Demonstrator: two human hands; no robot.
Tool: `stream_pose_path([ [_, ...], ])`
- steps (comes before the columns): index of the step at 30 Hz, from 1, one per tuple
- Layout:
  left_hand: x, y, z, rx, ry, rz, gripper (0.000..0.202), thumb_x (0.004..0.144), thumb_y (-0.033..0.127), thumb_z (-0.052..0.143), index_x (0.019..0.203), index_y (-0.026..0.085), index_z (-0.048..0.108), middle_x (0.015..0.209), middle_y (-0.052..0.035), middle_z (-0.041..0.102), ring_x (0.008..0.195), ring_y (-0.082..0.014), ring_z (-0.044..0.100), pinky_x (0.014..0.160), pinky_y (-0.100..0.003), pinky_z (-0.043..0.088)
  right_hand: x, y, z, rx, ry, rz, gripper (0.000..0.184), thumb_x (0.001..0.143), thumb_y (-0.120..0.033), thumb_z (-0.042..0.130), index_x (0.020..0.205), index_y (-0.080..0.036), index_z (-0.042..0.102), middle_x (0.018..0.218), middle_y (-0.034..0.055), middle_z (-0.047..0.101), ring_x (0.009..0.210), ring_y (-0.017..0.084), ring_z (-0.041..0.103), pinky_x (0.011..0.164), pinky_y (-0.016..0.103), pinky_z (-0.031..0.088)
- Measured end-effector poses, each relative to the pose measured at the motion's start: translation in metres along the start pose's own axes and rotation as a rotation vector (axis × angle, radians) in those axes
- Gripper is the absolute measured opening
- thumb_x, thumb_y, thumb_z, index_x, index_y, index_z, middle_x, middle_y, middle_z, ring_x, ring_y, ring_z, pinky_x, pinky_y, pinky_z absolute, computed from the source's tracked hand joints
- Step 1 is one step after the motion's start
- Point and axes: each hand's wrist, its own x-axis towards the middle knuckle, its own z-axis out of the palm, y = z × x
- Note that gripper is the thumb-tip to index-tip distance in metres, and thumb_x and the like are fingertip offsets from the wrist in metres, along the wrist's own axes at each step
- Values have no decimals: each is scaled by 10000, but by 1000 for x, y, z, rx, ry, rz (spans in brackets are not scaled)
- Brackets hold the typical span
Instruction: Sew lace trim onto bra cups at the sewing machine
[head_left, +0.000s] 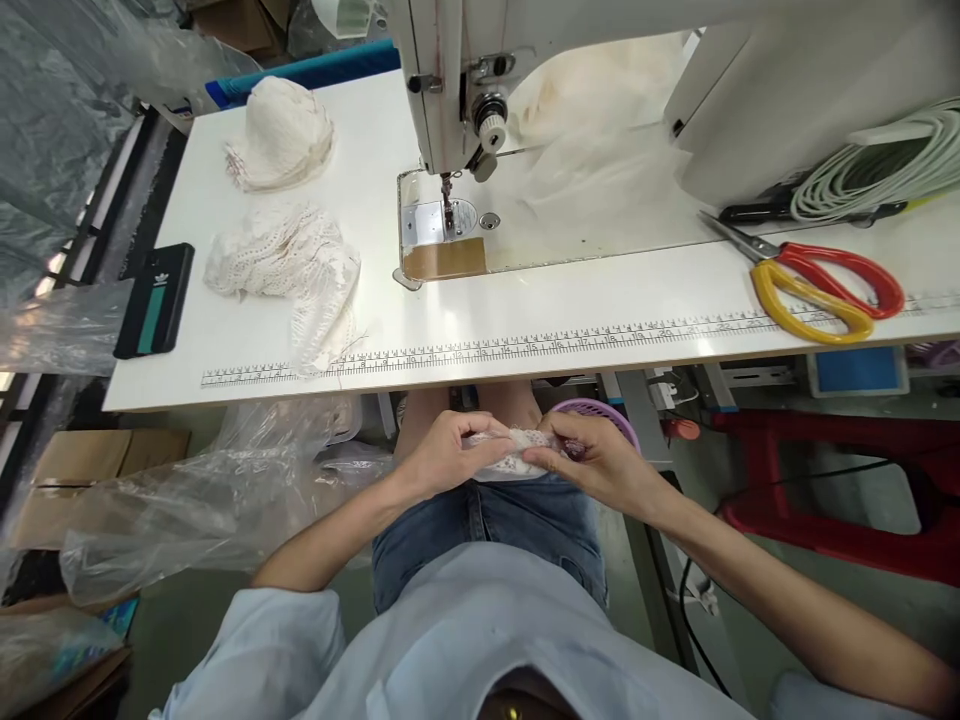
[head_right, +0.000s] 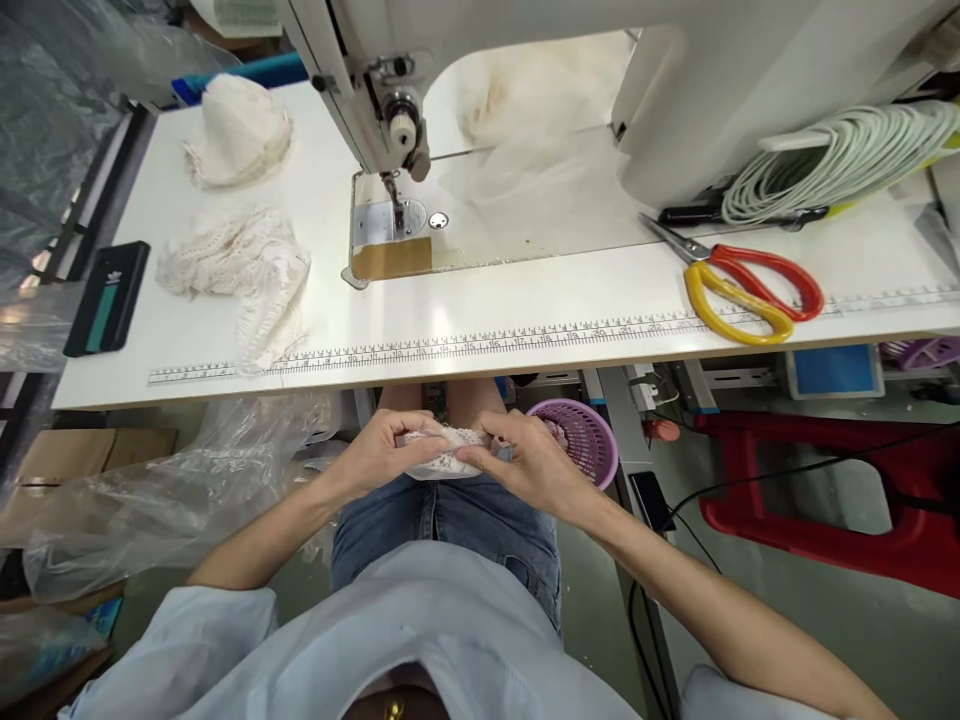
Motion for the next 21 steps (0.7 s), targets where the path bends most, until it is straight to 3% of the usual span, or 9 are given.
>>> stream_pose_path([
  [4,1,-4,4,-18,50,-21,256,758,344,663,790,97,722,708,-37,648,612,-105,524,554,-200,365,-5,-2,1,-22,-4,-6,321,884,-437,539,702,-173,547,624,-15,503,571,105,416,528,230,327],
  [6,1,-7,6,63,118,58,239,782,333,647,768,106,721,667,-22,617,583,-91,497,538,-198,351,-5,-5,0,36,-1,-4,284,872,-423,567,743,-170,569,660,-8,524,594,109,439,542,233,342],
  [10,-2,-14,7,435,271,457,217,864,256,551,840,131,727,576,7,517,528,-77,434,510,-206,318,-5,-8,-6,214,-23,-35,265,939,-377,457,873,-171,610,779,29,578,662,120,501,586,243,386],
  [14,-2,-19,8,773,417,887,211,855,101,490,829,119,699,546,7,514,513,-86,429,521,-227,325,-5,-5,-7,309,-15,10,275,956,-326,422,845,-170,620,739,18,556,606,106,483,550,238,391],
  [16,-1,-20,9,881,461,997,187,841,74,504,824,115,686,527,15,504,499,-85,427,520,-235,317,-6,-2,-6,305,-18,11,201,925,-307,497,853,-175,630,784,28,586,670,122,527,598,249,420],
  [21,5,-21,13,973,538,1102,137,854,100,530,849,135,663,492,43,469,472,-81,416,501,-239,294,-9,0,-1,215,24,-11,85,870,-272,597,853,-194,625,801,23,603,722,142,551,637,263,432],
])
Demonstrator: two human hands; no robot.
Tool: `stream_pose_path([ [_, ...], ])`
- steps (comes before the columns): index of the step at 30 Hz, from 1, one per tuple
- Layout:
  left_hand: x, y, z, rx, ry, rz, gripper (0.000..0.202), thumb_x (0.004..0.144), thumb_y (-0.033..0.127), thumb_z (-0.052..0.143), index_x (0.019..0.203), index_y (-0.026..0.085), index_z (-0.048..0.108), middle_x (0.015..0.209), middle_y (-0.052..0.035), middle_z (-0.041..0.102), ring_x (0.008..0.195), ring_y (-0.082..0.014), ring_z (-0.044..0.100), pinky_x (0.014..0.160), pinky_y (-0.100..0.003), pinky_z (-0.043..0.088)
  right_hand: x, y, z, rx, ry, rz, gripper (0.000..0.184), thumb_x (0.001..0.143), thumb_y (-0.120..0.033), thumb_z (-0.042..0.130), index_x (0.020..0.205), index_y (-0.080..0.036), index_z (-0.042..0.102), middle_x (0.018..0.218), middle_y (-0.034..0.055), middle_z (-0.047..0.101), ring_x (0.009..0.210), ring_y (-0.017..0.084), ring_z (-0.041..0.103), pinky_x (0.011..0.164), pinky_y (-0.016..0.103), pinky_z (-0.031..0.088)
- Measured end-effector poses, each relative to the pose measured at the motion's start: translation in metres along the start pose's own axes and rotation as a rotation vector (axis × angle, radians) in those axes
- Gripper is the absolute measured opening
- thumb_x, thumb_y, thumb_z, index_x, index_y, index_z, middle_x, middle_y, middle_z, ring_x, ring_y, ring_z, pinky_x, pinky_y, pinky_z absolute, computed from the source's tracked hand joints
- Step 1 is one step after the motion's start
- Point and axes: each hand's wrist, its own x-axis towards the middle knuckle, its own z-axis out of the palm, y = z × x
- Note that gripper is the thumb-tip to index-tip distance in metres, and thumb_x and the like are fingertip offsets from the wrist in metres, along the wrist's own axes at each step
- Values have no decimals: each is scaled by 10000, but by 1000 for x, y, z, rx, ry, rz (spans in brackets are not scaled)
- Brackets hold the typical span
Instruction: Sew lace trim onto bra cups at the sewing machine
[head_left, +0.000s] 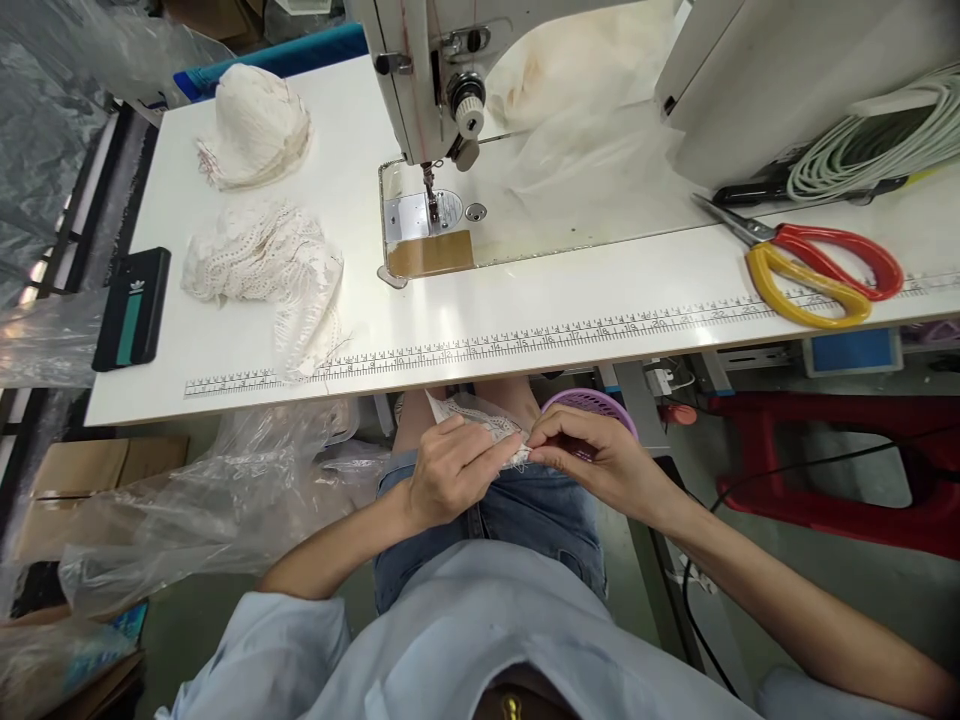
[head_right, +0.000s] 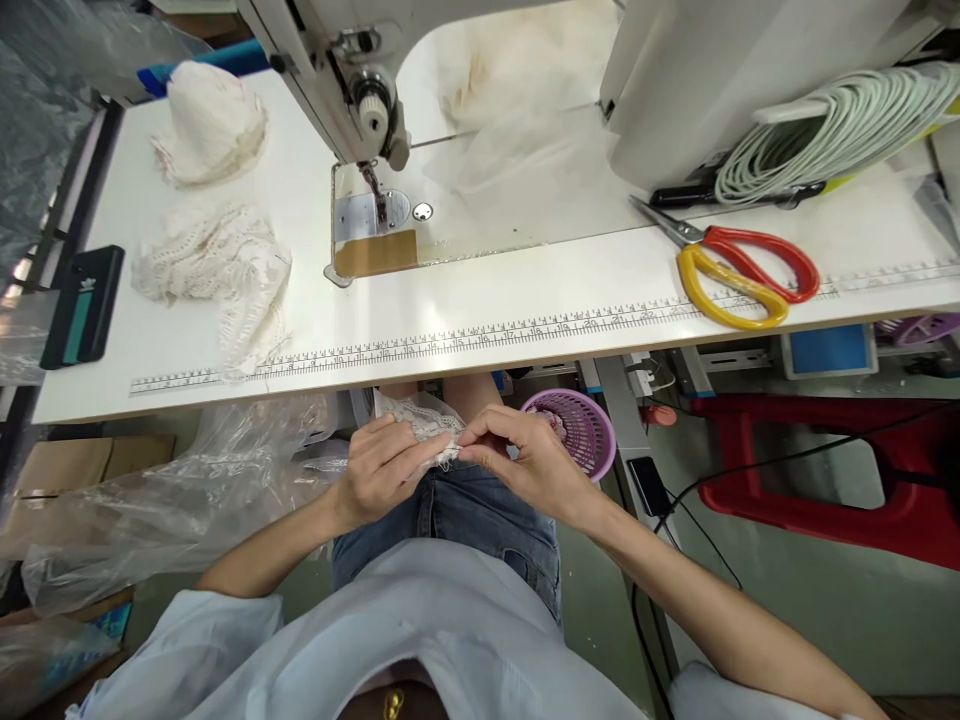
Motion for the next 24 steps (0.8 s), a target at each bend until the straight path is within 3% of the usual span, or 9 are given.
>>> stream_pose_path([
  [3,-1,1,3,-21,39,11,108,828,73,562,861,109,659,493,41,476,475,-82,415,496,-240,300,-5,1,-3,-75,15,-21,109,893,-272,562,819,-197,592,761,15,585,677,135,533,607,261,415],
  [6,-1,2,3,-81,-3,-59,133,822,59,554,840,99,679,509,24,505,487,-84,427,500,-235,319,-15,14,-17,-219,11,-49,140,922,-279,508,818,-206,566,768,24,603,688,148,558,626,274,422],
  [8,0,2,2,-214,-100,-250,156,836,96,546,824,110,702,531,12,531,490,-79,435,491,-221,324,-23,28,-31,-406,-1,-44,171,931,-303,485,813,-214,572,761,37,623,689,167,581,622,286,427],
  [11,5,3,1,-548,-310,-709,137,804,206,623,782,122,729,584,-5,600,504,-73,473,480,-198,333,-31,40,-45,-694,106,-27,246,947,-333,429,806,-211,588,800,90,643,735,222,604,629,331,427],
  [13,10,5,2,-748,-416,-994,155,742,266,689,747,119,736,644,-25,657,552,-92,530,510,-195,369,-31,34,-43,-718,156,-26,200,941,-353,445,920,-205,578,960,121,644,864,261,608,699,366,442],
  [15,15,6,2,-883,-458,-1197,191,697,300,719,735,113,736,687,-39,686,596,-116,565,540,-202,397,-26,18,-32,-576,89,-55,250,900,-398,533,1071,-218,509,1112,113,603,987,261,584,778,370,457],
  [17,19,8,2,-964,-454,-1316,216,671,319,732,729,111,734,676,-37,684,592,-118,560,541,-205,398,-20,3,-18,-412,10,-95,360,854,-421,603,1121,-236,448,1123,89,582,992,233,573,794,347,465],
  [22,19,9,1,-1152,-390,-1517,270,591,328,783,740,109,726,621,-14,643,550,-97,526,538,-207,390,-7,-6,4,-441,57,-194,48,926,-202,493,962,-231,480,865,24,588,765,162,544,688,299,411],
  [24,17,8,1,-1218,-362,-1585,309,551,338,807,734,105,718,608,-10,629,541,-92,518,538,-209,388,-5,-3,6,-436,82,-228,73,927,-159,472,926,-229,496,829,16,581,756,155,536,679,288,396],
])
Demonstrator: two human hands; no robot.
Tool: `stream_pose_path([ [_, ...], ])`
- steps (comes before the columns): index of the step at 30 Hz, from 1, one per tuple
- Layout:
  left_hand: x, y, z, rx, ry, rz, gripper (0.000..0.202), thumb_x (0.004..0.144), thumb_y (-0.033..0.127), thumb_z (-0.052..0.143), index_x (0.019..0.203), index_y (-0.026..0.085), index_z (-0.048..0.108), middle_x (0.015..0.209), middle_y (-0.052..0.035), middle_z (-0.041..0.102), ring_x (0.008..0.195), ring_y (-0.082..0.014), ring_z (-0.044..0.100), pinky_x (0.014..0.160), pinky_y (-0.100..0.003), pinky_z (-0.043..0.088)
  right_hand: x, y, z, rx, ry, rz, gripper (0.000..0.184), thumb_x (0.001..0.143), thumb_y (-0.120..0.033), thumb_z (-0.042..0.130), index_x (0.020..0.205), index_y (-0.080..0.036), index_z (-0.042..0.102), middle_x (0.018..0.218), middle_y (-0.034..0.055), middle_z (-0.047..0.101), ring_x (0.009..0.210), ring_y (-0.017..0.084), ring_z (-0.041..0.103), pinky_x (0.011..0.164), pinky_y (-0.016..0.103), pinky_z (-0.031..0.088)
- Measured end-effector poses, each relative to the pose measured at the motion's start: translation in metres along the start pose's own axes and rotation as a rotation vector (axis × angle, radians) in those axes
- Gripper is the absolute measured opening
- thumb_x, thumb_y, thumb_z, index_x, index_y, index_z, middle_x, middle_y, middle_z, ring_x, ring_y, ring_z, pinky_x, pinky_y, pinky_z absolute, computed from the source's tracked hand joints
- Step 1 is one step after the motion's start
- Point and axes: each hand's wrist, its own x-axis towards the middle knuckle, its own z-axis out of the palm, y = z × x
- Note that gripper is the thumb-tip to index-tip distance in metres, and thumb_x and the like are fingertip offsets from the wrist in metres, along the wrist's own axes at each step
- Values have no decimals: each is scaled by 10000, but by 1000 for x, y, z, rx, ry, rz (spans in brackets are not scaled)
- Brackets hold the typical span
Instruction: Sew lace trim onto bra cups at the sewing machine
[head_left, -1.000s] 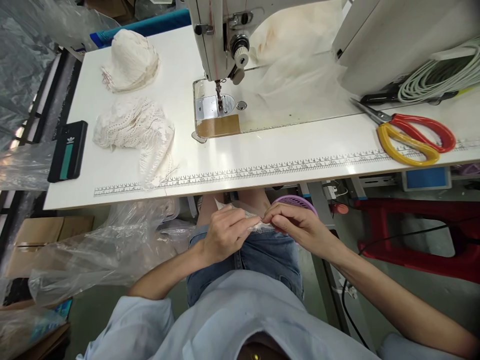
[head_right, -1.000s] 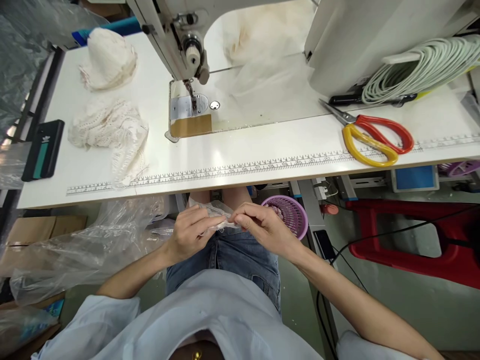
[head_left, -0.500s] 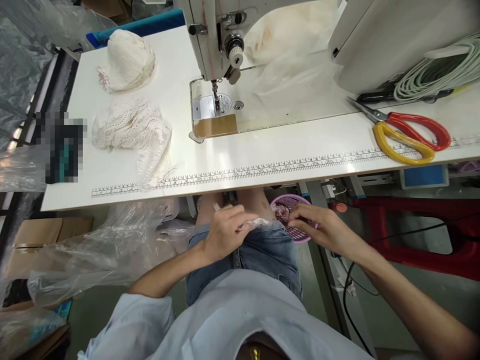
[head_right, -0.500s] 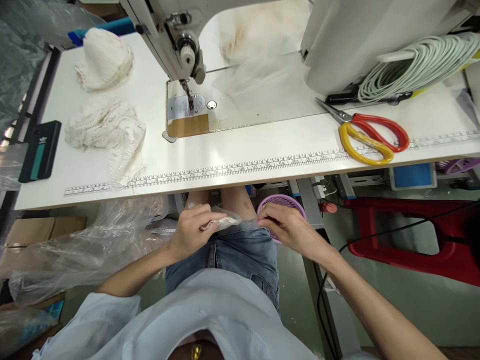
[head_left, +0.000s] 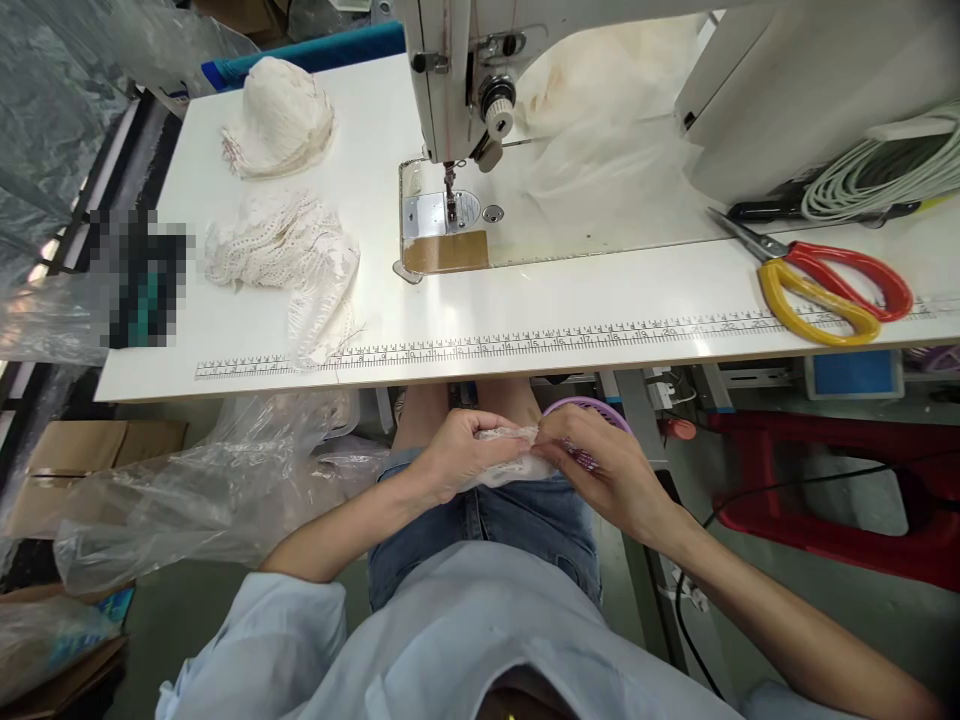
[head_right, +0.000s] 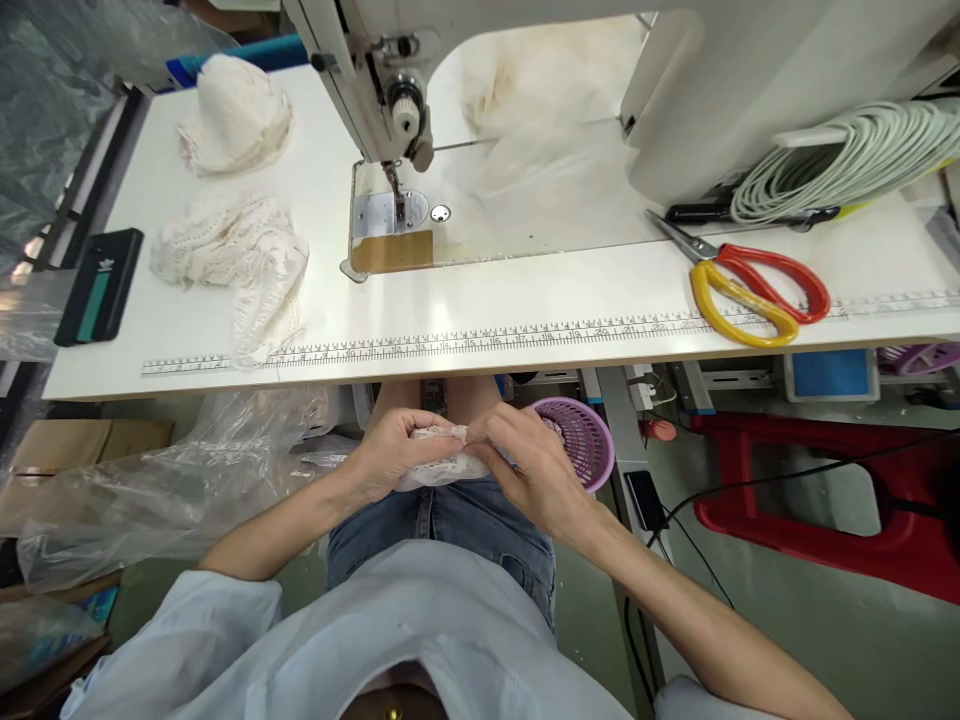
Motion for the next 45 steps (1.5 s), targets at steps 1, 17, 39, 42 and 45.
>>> stream_pose_path([
  [1,0,0,-1,-23,-2,-15,321,537,340,815,729,103,713,606,-10,624,540,-91,517,539,-210,388,0,1,1,6,12,9,73,924,-161,479,931,-229,501,836,16,584,764,156,539,678,284,395],
  [17,1,-5,-5,-32,7,35,283,584,302,800,765,103,714,639,-14,636,581,-91,544,576,-214,410,4,0,2,159,4,210,38,907,-256,532,925,-222,534,854,23,600,772,168,561,671,289,409],
  [39,2,-4,-3,-271,-28,-75,327,497,262,862,723,87,703,610,-22,655,563,-99,594,573,-213,454,10,-2,-2,369,64,253,109,883,-267,560,798,-200,575,775,17,594,727,146,571,628,252,458],
  [42,0,-1,-2,-272,-34,-74,336,474,275,869,707,93,710,613,-25,658,566,-103,593,571,-216,446,11,-1,-2,447,42,334,140,875,-306,567,791,-194,572,736,7,590,644,124,547,559,228,446],
  [45,-1,0,-2,-264,-36,-73,348,461,289,873,704,98,714,619,-25,661,570,-107,591,572,-221,443,13,-1,-1,498,30,401,182,859,-343,580,774,-183,568,700,4,573,589,109,510,514,219,424],
])
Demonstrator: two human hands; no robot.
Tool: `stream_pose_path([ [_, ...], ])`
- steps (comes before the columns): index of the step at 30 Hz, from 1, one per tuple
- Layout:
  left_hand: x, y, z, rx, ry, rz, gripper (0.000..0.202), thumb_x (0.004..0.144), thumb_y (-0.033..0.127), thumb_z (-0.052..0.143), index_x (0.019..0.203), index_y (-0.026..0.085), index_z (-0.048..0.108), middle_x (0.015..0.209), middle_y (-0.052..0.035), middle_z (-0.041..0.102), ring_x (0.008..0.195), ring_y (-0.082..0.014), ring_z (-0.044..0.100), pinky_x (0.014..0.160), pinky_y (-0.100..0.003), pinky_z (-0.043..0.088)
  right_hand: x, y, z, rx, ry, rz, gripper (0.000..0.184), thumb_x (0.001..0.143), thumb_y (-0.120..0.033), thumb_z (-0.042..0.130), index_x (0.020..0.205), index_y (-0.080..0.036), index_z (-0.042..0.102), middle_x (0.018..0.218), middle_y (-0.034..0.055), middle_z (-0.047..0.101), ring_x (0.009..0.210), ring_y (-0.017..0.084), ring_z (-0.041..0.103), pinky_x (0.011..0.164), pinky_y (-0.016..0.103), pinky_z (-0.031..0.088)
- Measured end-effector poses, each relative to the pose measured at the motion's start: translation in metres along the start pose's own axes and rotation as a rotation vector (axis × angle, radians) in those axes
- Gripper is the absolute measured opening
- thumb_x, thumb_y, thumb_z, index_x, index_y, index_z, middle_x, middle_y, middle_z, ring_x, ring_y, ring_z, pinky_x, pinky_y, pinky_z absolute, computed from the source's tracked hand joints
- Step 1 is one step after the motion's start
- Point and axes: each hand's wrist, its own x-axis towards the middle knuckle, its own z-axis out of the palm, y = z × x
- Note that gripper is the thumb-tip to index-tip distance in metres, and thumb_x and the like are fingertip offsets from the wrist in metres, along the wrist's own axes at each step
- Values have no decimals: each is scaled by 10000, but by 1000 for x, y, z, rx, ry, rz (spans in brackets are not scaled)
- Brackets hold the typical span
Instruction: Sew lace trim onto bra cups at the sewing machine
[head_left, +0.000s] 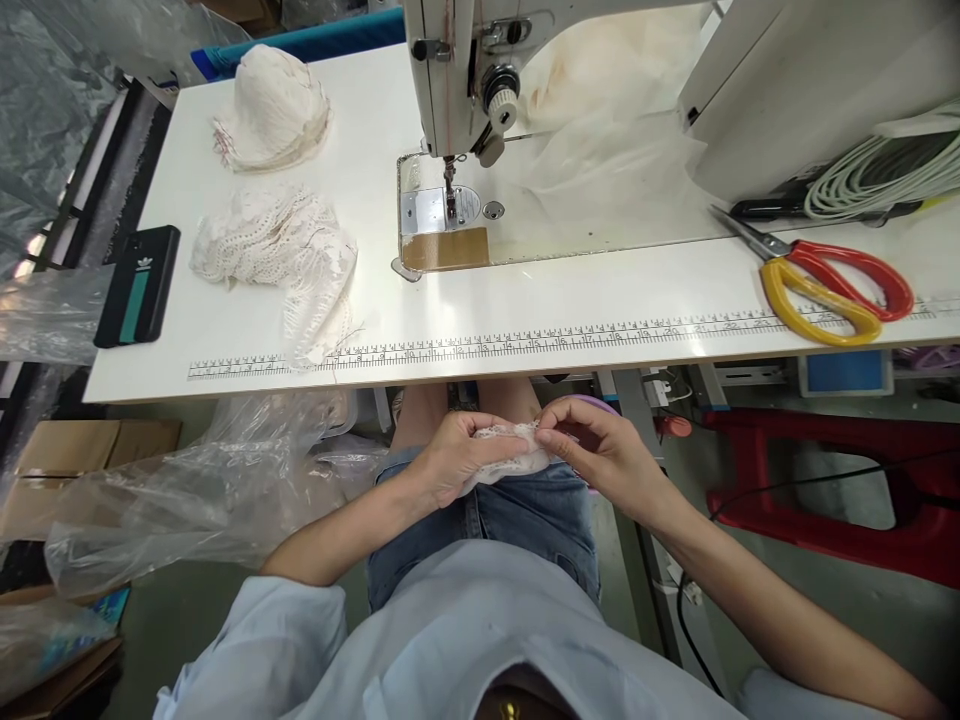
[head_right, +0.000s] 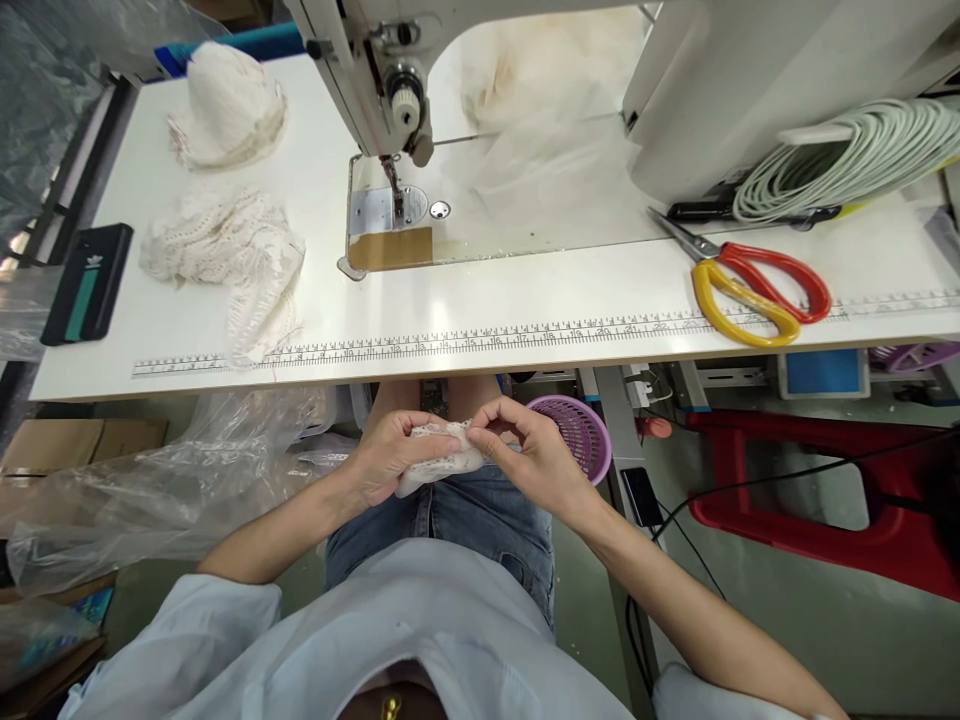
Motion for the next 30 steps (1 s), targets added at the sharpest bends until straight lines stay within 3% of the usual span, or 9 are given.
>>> stream_pose_path([
  [12,0,-2,-3,132,-8,62,324,538,339,837,741,117,716,648,-9,653,591,-98,573,595,-212,430,1,-1,1,8,31,44,216,840,-372,591,744,-181,566,668,0,549,563,102,464,487,218,395],
  [21,-5,-1,-4,347,7,314,250,699,372,727,731,124,713,662,-11,603,615,-101,514,589,-212,396,-4,-6,-1,11,37,-39,148,877,-336,563,826,-197,562,721,8,556,589,105,494,506,218,421],
  [25,-4,0,-9,366,1,419,197,717,331,710,699,135,700,764,-24,580,713,-115,526,656,-215,409,-3,0,-5,109,-95,-18,271,833,-387,621,1026,-211,550,843,33,612,721,139,582,610,246,491],
  [28,-4,0,-13,330,16,395,180,711,316,708,701,138,684,848,-36,614,776,-130,548,702,-223,423,-1,6,-5,49,-173,32,295,737,-401,721,915,-196,606,787,14,613,705,139,559,627,251,476],
  [30,-4,0,-14,304,26,339,183,714,317,697,717,136,669,806,-32,630,738,-128,550,683,-226,423,0,7,-4,27,-171,67,251,737,-413,714,791,-183,627,728,6,593,667,131,528,594,245,446],
])
